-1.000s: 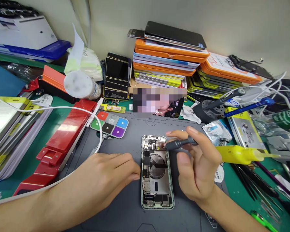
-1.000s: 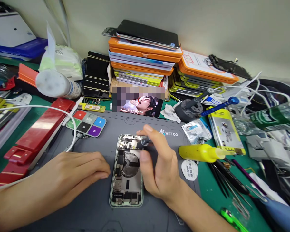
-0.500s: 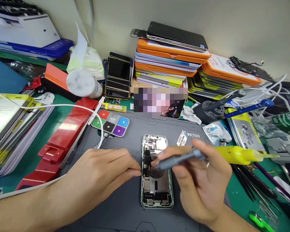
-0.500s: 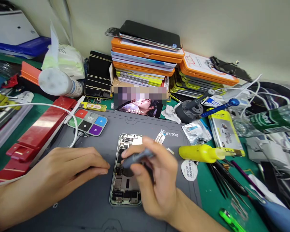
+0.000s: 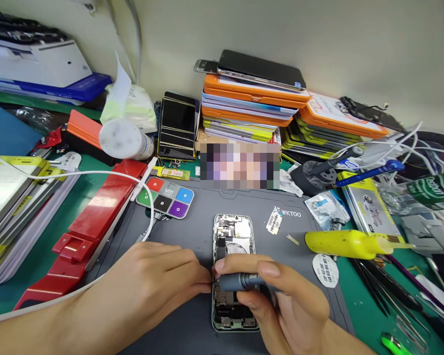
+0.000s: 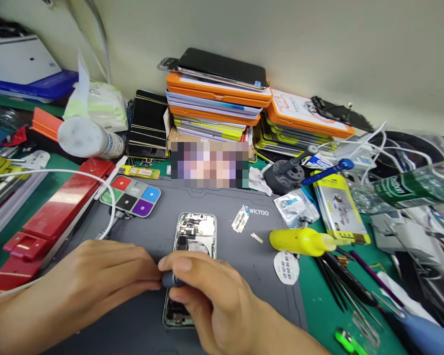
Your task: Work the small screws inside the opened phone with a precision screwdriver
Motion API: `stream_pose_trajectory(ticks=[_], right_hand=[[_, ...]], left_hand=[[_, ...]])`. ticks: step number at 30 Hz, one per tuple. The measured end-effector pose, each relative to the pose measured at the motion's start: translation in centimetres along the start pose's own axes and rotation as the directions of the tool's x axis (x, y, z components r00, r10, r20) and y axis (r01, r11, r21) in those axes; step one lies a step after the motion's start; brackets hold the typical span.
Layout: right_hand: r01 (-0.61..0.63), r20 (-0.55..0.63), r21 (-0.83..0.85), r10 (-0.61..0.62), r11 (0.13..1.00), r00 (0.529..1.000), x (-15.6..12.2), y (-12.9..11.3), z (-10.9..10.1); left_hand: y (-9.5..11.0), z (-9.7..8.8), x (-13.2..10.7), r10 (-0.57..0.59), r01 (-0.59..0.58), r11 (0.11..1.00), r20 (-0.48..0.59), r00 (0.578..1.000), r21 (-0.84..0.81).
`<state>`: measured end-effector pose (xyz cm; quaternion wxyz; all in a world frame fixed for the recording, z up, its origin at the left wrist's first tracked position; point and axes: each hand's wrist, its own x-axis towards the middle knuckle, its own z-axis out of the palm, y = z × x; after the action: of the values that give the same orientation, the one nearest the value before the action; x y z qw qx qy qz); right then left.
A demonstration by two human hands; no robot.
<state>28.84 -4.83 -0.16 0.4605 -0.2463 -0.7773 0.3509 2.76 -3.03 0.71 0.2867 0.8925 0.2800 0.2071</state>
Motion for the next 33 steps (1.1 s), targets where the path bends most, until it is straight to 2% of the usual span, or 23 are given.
stream_pose_trajectory(ticks=[2,4,8,11,13,16,18,28,33], right_hand=[[0.006,-0.042,-0.006,-0.006,1.000,0.999,0.1,0.1,-0.4],[-0.012,-0.149,-0.080,0.000,0.997,0.989,0.3,0.4,-1.3],[-0.070,-0.373,-0.258,-0.033,0.964,0.927,0.9,1.9,-3.2],[-0.125,-0.420,-0.279,-0.003,0.952,0.908,1.1,3.2,-3.8],[-0.123,-0.383,-0.291,0.003,0.949,0.924,1.0,3.7,-3.8],[-0.017,-0.242,-0.373,-0.079,0.928,0.967,0.8,3.9,-3.5],[0.041,-0.180,-0.413,-0.126,0.910,0.976,0.6,4.0,-3.4],[0.041,-0.162,-0.427,-0.121,0.903,0.979,0.5,4.3,-3.3],[0.002,-0.157,-0.455,-0.082,0.891,0.984,0.6,3.9,-3.4]], left_hand=[[-0.1,0.2,-0.1,-0.039,0.039,0.999,0.029,0.999,-0.011],[-0.1,0.4,-0.1,-0.074,0.075,0.997,0.043,0.996,-0.015],[0.2,0.3,0.1,-0.109,0.111,0.993,0.074,0.991,-0.026],[0.4,0.1,0.1,-0.133,0.138,0.989,0.103,0.986,-0.045],[0.5,0.1,0.0,-0.141,0.149,0.987,0.120,0.983,-0.060],[0.5,0.1,-0.1,-0.153,0.164,0.984,0.140,0.978,-0.067],[0.5,0.1,0.0,-0.156,0.167,0.984,0.145,0.977,-0.069],[0.6,0.1,0.1,-0.157,0.163,0.986,0.143,0.977,-0.034],[0.6,0.2,0.1,-0.163,0.168,0.985,0.151,0.975,-0.024]])
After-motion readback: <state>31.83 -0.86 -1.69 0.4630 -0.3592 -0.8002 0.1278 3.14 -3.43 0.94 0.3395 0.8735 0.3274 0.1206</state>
